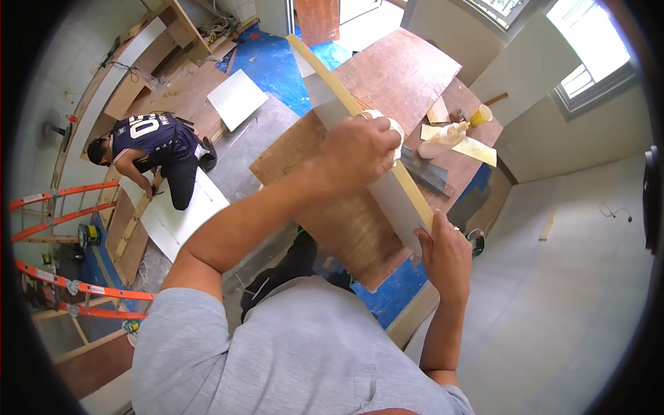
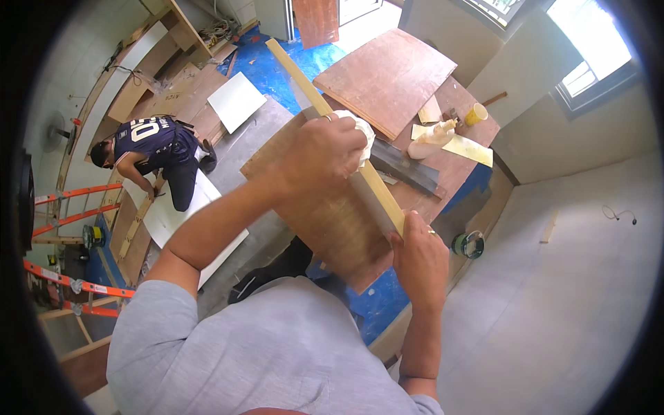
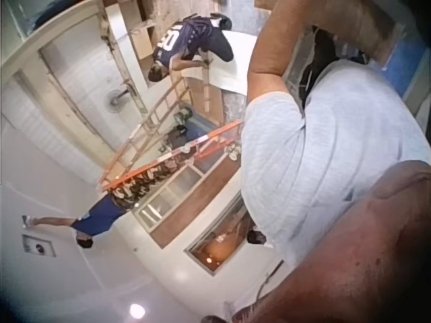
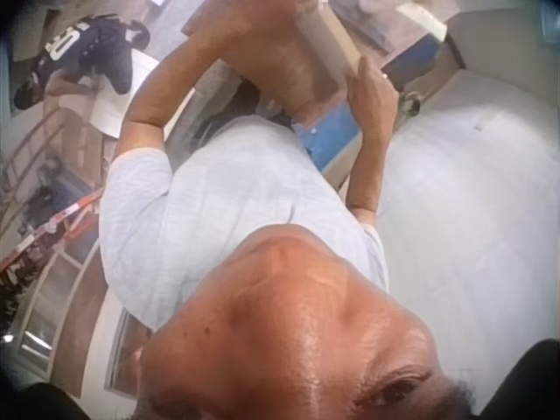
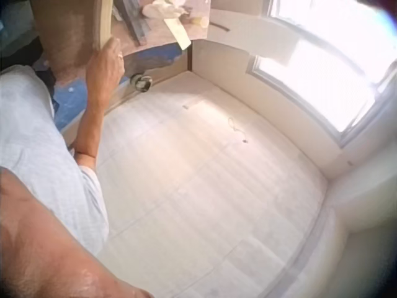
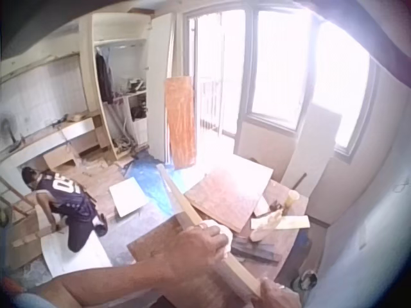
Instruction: The person applies glue from a bottle to the edge of a wood panel, wipes the excess with a cloth, and then applies a strip of laminate to the corner by hand.
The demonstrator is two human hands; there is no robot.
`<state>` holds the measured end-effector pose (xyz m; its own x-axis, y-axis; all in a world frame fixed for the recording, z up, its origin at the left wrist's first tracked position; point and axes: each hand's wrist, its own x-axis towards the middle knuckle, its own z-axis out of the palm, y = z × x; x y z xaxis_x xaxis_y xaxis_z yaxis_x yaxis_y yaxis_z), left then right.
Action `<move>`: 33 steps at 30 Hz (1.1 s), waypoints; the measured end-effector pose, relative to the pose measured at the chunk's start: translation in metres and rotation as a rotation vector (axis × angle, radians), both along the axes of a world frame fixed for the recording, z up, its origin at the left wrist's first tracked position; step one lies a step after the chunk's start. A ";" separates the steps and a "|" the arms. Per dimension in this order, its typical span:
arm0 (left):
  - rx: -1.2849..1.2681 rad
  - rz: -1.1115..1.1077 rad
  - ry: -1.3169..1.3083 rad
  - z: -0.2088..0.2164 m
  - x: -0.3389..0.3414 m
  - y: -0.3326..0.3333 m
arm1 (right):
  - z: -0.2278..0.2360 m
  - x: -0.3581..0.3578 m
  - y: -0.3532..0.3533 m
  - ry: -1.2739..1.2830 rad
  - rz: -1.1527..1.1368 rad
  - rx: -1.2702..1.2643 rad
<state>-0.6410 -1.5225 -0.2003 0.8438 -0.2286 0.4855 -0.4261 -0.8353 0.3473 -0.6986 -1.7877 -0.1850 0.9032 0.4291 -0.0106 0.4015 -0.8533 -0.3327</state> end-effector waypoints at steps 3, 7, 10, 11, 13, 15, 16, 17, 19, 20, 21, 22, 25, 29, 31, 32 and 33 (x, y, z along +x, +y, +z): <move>-0.089 0.104 0.078 -0.003 0.029 0.055 | -0.001 -0.005 -0.003 0.004 0.022 0.013; 0.078 0.466 0.102 -0.004 0.087 0.171 | 0.002 -0.007 -0.001 0.010 0.039 0.029; 0.022 0.533 0.185 0.003 0.115 0.204 | 0.003 -0.002 -0.004 -0.013 0.043 0.027; 0.011 0.555 0.206 0.003 0.121 0.207 | 0.002 -0.001 -0.006 -0.020 0.043 0.024; -0.039 0.609 0.159 -0.010 0.129 0.207 | 0.002 0.004 -0.007 -0.022 0.039 0.001; -0.105 0.656 0.194 -0.008 0.135 0.213 | 0.000 0.003 -0.006 -0.010 0.046 -0.016; -0.110 0.679 0.221 -0.006 0.129 0.206 | -0.001 0.002 -0.004 0.010 0.051 -0.028; -0.116 0.705 0.248 -0.009 0.121 0.195 | -0.002 0.001 -0.003 0.029 0.059 -0.039; -0.200 0.500 0.351 -0.032 0.100 0.144 | 0.003 0.005 0.001 0.032 0.016 -0.037; -0.220 0.347 0.324 -0.032 0.073 0.092 | 0.003 0.005 0.001 0.040 -0.019 -0.039; -0.085 0.294 0.244 -0.032 0.046 0.042 | 0.001 0.006 -0.001 0.034 -0.017 -0.039; -0.091 0.225 0.208 -0.015 0.014 -0.003 | -0.001 0.008 -0.004 0.026 -0.017 -0.047; -0.095 0.183 0.152 0.001 0.000 -0.012 | -0.002 0.008 -0.007 -0.015 0.012 -0.035; -0.028 0.437 0.316 -0.013 0.076 0.102 | -0.001 0.007 -0.009 -0.044 0.008 0.005; 0.031 0.592 0.211 -0.006 0.108 0.151 | 0.000 0.011 -0.013 -0.059 0.031 -0.005; 0.037 0.568 0.214 -0.001 0.126 0.177 | 0.000 0.012 -0.012 -0.060 0.035 -0.005; 0.042 0.543 0.232 -0.006 0.132 0.193 | -0.001 0.013 -0.012 -0.046 0.043 -0.004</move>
